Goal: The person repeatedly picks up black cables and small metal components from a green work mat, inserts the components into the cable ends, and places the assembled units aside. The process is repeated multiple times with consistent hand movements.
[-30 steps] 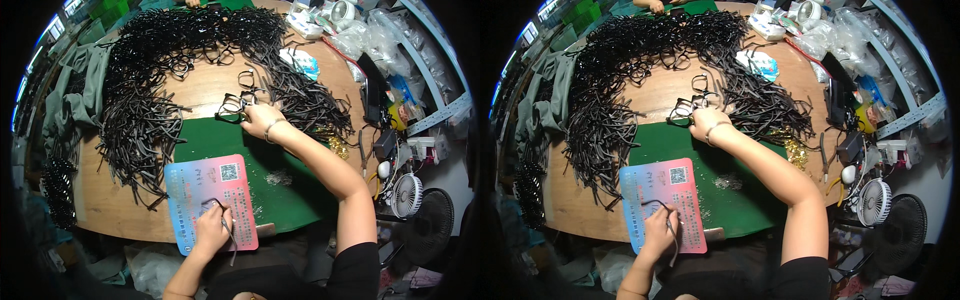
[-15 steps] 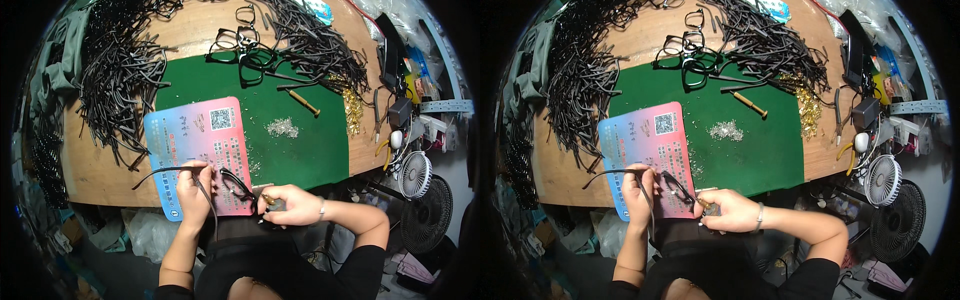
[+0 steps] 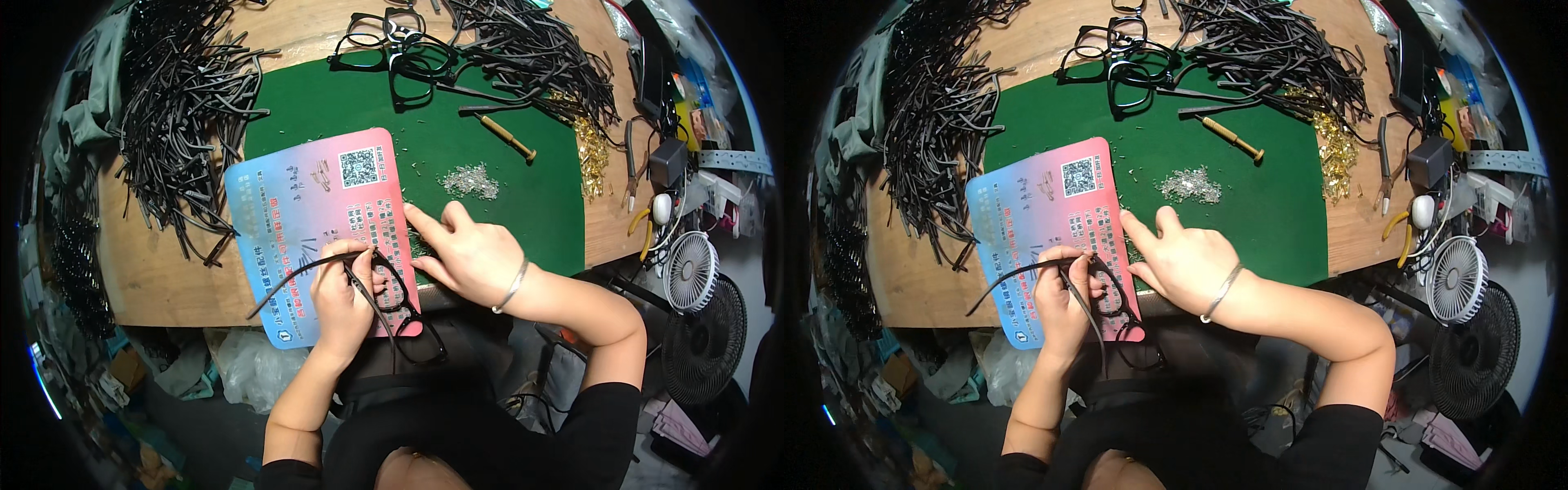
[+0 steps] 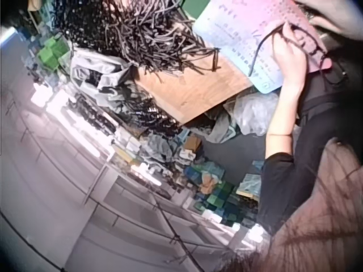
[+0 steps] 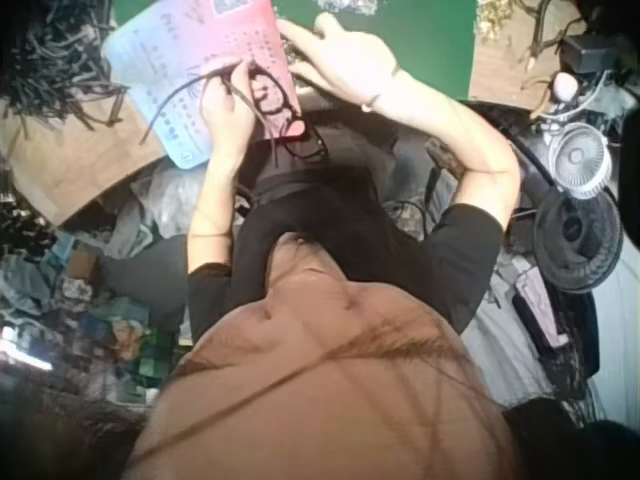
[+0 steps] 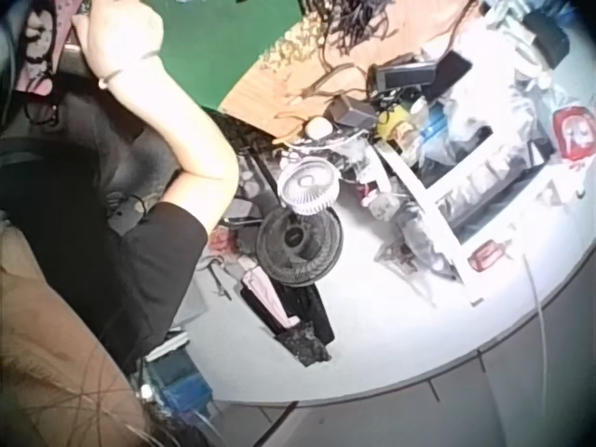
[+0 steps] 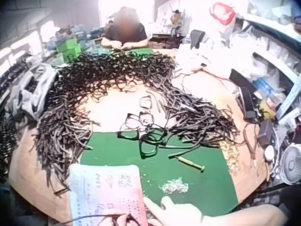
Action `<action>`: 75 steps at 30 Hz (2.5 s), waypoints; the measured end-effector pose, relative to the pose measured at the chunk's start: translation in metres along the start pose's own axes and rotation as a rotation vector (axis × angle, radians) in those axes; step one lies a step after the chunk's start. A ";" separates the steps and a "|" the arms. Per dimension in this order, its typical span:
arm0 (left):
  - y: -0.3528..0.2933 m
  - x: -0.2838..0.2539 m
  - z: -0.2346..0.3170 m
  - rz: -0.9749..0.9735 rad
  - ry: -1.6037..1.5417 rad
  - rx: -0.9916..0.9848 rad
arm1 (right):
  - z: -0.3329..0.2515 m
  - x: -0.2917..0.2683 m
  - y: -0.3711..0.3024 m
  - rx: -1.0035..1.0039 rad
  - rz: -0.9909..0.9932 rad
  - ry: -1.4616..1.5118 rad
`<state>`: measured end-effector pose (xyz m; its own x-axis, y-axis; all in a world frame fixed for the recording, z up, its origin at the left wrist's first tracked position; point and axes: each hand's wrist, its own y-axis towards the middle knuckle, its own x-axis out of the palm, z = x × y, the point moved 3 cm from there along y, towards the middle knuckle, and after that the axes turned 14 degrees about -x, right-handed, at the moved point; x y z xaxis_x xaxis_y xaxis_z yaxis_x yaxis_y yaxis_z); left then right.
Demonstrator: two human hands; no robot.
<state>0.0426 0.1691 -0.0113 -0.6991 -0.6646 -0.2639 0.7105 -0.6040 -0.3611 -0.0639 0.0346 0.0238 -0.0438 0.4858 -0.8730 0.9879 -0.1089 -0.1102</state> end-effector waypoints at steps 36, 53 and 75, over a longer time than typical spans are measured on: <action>-0.004 0.003 0.007 -0.016 0.322 0.326 | 0.003 0.010 -0.030 0.007 0.259 -0.295; 0.008 0.002 0.020 -0.238 0.293 0.023 | 0.000 0.012 -0.016 -0.171 0.028 0.362; 0.004 0.005 0.007 -0.058 0.414 0.312 | 0.004 0.012 -0.005 -0.439 0.116 -0.040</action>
<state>0.0423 0.1601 -0.0077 -0.6668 -0.4343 -0.6055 0.6155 -0.7791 -0.1190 -0.0696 0.0371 0.0117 0.0739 0.4576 -0.8861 0.9558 0.2210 0.1939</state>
